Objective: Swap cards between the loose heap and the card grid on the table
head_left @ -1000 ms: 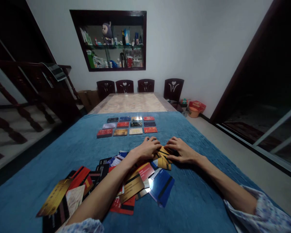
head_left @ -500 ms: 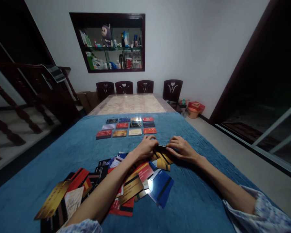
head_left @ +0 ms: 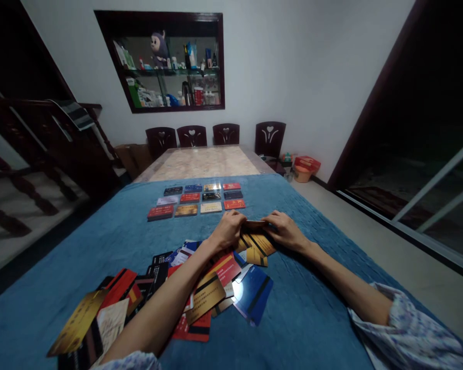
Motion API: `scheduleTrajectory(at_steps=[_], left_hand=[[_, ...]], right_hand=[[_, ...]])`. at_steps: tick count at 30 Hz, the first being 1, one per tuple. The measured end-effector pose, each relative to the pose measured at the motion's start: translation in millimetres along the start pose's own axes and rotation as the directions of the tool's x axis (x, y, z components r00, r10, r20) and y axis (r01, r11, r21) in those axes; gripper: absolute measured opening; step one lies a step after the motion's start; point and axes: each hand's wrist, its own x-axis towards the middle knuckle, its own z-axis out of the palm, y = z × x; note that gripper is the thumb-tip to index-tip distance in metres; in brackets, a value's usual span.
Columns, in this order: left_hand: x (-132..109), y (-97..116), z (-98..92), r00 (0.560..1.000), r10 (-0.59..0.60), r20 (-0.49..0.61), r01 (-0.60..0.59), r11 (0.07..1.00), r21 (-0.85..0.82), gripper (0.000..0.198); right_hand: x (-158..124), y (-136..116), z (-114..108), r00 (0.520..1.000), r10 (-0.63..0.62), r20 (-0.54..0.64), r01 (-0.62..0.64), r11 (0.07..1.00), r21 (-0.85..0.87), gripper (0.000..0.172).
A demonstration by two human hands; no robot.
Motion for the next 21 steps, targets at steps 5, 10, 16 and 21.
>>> scheduleTrajectory(at_steps=[5, 10, 16, 21], left_hand=[[0.6, -0.3, -0.2, 1.0, -0.013, -0.012, 0.013, 1.0, -0.026, 0.028], [0.4, -2.6, 1.9, 0.999, -0.03, -0.043, 0.027, 0.997, -0.07, 0.033], [0.5, -5.3, 4.5, 0.995, -0.063, -0.078, 0.055, 0.993, -0.101, 0.034], [1.0, -5.0, 5.2, 0.994, -0.068, -0.082, 0.057, 0.99, -0.126, 0.032]], right_hand=[[0.4, 0.2, 3.6, 0.997, 0.075, -0.018, -0.075, 0.997, 0.003, 0.028], [1.5, -0.3, 5.2, 0.994, 0.108, -0.026, -0.109, 0.993, -0.042, 0.033], [2.6, -2.6, 5.4, 0.993, 0.097, -0.064, -0.102, 0.992, -0.069, 0.034], [3.0, -1.7, 9.4, 0.991, 0.109, -0.071, -0.117, 0.986, -0.118, 0.03]])
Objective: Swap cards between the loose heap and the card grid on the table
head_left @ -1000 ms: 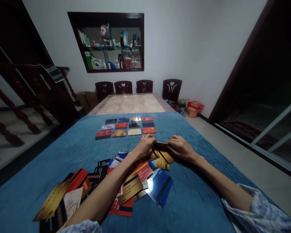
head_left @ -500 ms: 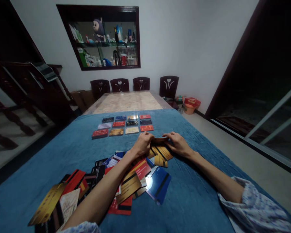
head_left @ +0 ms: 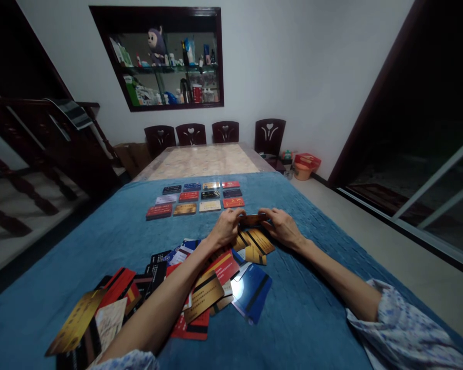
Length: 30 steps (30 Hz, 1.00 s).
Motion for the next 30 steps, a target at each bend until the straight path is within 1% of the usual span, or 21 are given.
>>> scheduleTrajectory(at_steps=[3, 7, 14, 18, 21, 26, 30], left_hand=[[0.0, 1.3, -0.8, 1.0, 0.01, 0.014, -0.01, 1.0, -0.005, 0.034], [-0.4, 2.6, -2.9, 0.999, 0.007, 0.036, -0.009, 0.999, 0.033, 0.038], [0.2, 5.8, -5.8, 0.994, -0.019, 0.103, 0.012, 0.997, 0.071, 0.043], [4.7, 8.5, -5.6, 0.987, -0.06, 0.152, 0.038, 0.989, 0.143, 0.038], [7.1, 9.6, -4.7, 0.982, -0.087, 0.169, 0.055, 0.982, 0.182, 0.038], [7.9, 10.0, -3.5, 0.977, -0.12, 0.178, 0.088, 0.98, 0.176, 0.036], [8.1, 8.7, -2.7, 0.98, -0.107, 0.166, 0.085, 0.987, 0.134, 0.038]], right_hand=[[0.1, -0.9, 1.3, 1.0, 0.013, 0.02, -0.012, 1.0, -0.028, 0.029], [0.4, -3.6, 0.2, 0.999, 0.025, 0.02, -0.023, 0.997, -0.068, 0.029], [0.3, -5.3, -0.9, 0.999, -0.001, 0.039, 0.005, 0.995, -0.1, 0.038], [0.2, -3.5, 2.8, 0.999, 0.014, 0.044, -0.01, 0.996, -0.085, 0.042], [0.3, -0.6, 6.3, 0.997, 0.014, 0.071, -0.01, 0.999, -0.052, 0.045], [1.1, 4.4, 9.3, 0.995, -0.011, 0.095, 0.014, 0.999, -0.041, 0.048], [2.3, 7.7, 10.2, 0.996, -0.028, 0.09, 0.031, 0.999, -0.03, 0.049]])
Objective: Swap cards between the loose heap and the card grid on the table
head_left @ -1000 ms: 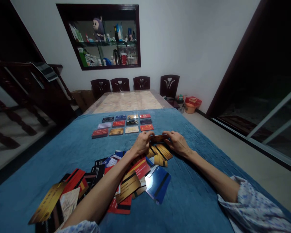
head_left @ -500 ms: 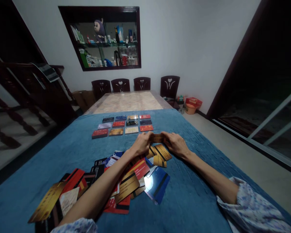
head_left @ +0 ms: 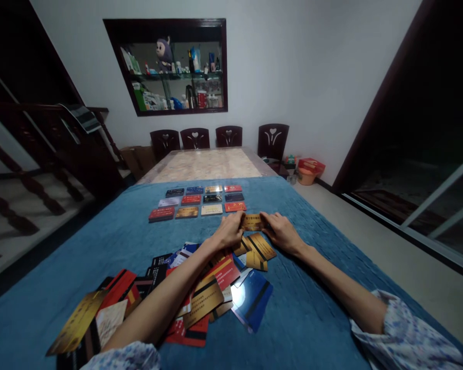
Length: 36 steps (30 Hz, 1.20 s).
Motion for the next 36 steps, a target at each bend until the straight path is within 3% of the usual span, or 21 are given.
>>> scheduleTrajectory(at_steps=[22, 36], left_hand=[[4.1, -18.2, 7.3, 0.997, 0.062, -0.049, -0.068, 0.991, -0.118, 0.045], [-0.3, -32.2, -5.1, 1.0, 0.002, -0.014, -0.003, 0.998, -0.059, 0.035]], right_hand=[[10.7, 6.6, -6.7, 0.994, 0.084, 0.068, -0.099, 0.955, 0.28, 0.053], [22.9, -10.3, -21.4, 0.988, 0.042, 0.149, -0.073, 0.974, 0.213, 0.041]])
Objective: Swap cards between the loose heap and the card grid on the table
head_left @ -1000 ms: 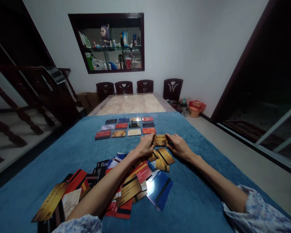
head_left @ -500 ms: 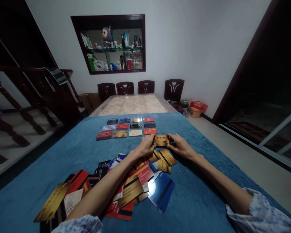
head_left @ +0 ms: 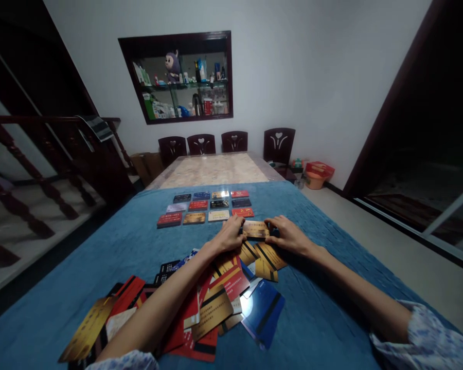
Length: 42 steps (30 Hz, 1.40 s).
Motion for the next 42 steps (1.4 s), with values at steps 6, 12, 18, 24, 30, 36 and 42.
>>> scheduleTrajectory(at_steps=[6, 12, 18, 24, 30, 36, 42], left_hand=[[-5.3, 0.2, -8.6, 1.0, -0.016, -0.005, 0.016, 1.0, 0.018, 0.03], [-11.4, -5.1, -21.6, 0.997, -0.075, 0.028, 0.073, 0.993, 0.095, 0.035], [-23.7, -12.9, -38.4, 0.992, -0.123, 0.025, 0.119, 0.984, 0.133, 0.033], [-37.3, -25.8, -57.6, 0.985, -0.166, 0.046, 0.154, 0.967, 0.202, 0.031], [-47.1, -44.6, -72.8, 0.978, -0.205, 0.046, 0.187, 0.948, 0.256, 0.034], [-54.4, -54.0, -91.3, 0.966, -0.255, 0.05, 0.228, 0.923, 0.31, 0.034], [-58.7, -73.1, -102.4, 0.958, -0.281, 0.056, 0.249, 0.914, 0.32, 0.036]], right_hand=[[10.4, -4.5, -0.8, 0.999, -0.038, 0.027, 0.038, 0.999, 0.0, 0.035], [25.2, -15.8, -0.2, 0.996, -0.058, 0.068, 0.058, 0.998, -0.008, 0.033], [47.1, -25.2, 13.3, 0.992, -0.108, 0.066, 0.108, 0.994, 0.005, 0.031], [69.6, -42.8, 25.4, 0.987, -0.137, 0.089, 0.136, 0.99, 0.024, 0.03], [91.2, -62.9, 33.0, 0.978, -0.154, 0.142, 0.158, 0.987, -0.023, 0.03], [112.4, -79.2, 39.5, 0.972, -0.163, 0.171, 0.171, 0.985, -0.034, 0.029], [134.6, -91.8, 47.3, 0.961, -0.188, 0.204, 0.196, 0.98, -0.021, 0.028]])
